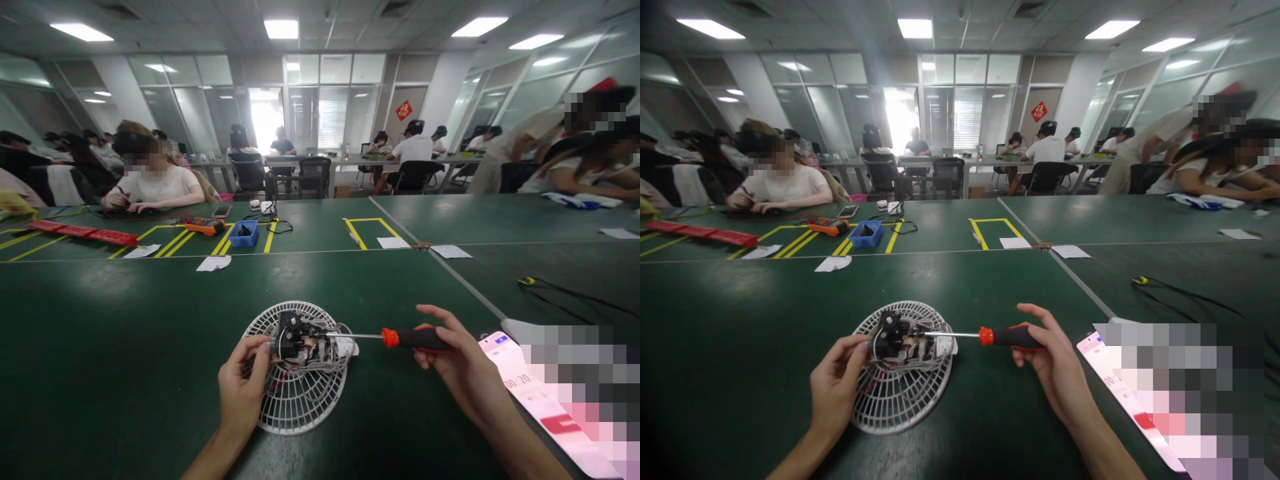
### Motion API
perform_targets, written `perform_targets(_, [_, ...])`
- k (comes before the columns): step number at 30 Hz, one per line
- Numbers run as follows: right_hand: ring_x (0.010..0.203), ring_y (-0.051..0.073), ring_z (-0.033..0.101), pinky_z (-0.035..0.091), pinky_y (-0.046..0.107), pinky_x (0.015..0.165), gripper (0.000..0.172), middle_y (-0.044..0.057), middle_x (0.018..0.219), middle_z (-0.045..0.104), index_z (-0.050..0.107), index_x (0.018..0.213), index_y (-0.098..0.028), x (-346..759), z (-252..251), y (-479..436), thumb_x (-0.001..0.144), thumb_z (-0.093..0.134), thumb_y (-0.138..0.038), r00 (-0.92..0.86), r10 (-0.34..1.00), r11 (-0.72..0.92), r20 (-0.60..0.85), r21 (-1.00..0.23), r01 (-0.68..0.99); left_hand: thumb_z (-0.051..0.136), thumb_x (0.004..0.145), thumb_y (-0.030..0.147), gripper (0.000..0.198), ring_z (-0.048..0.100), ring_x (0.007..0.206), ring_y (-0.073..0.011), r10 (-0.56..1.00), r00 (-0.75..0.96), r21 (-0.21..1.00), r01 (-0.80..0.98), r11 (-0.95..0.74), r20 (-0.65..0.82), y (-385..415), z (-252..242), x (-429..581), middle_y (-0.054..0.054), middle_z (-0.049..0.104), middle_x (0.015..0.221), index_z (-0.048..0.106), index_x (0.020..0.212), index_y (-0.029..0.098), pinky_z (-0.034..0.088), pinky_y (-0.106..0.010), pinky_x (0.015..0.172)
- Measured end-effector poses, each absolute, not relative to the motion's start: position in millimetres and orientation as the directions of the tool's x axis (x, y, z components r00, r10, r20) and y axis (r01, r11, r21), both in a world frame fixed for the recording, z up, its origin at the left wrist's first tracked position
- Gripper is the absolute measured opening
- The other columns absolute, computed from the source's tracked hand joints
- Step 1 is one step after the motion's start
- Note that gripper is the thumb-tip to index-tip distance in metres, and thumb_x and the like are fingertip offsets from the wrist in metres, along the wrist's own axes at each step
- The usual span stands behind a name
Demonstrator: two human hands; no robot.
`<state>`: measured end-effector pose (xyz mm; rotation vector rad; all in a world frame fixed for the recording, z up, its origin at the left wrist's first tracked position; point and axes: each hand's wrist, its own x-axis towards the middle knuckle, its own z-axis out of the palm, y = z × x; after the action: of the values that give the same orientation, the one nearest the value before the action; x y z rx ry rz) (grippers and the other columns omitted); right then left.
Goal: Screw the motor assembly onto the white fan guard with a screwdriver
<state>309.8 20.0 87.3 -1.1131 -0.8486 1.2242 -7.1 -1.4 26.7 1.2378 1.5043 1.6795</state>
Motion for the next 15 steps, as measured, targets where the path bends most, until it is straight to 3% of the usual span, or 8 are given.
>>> perform_targets(8, [0.08, 0.024, 0.062, 0.055, 0.033, 0.065, 0.034, 0.007, 0.095, 0.072, 0.077, 0.105, -0.023, 309.4, 86.0, 20.3, 0.072, 0.072, -0.029, 0.175, 0.981, -0.002, -0.086, -0.902, -0.431, 0.07, 0.085, 0.045, 0.028, 0.072, 0.061, -0.017, 0.867, -0.401, 0.952, 0.195, -0.235, 0.296, -1.8, 29.2, -5.9, -0.003, 0.076, 0.071, 0.073, 0.089, 0.017, 0.059, -0.023, 0.058])
perform_targets(15, [0.091, 0.026, 0.066, 0.057, 0.033, 0.073, 0.038, 0.007, 0.093, 0.075, 0.079, 0.099, -0.023, 307.5, 85.3, 23.2, 0.061, 0.078, -0.026, 0.22, 0.961, -0.042, -0.166, -0.878, -0.478, 0.069, 0.087, 0.043, 0.026, 0.073, 0.064, -0.0157, 0.866, -0.378, 0.939, 0.231, -0.254, 0.328, -1.8, 24.6, -8.5, -0.003, 0.076, 0.074, 0.073, 0.091, 0.017, 0.06, -0.021, 0.062])
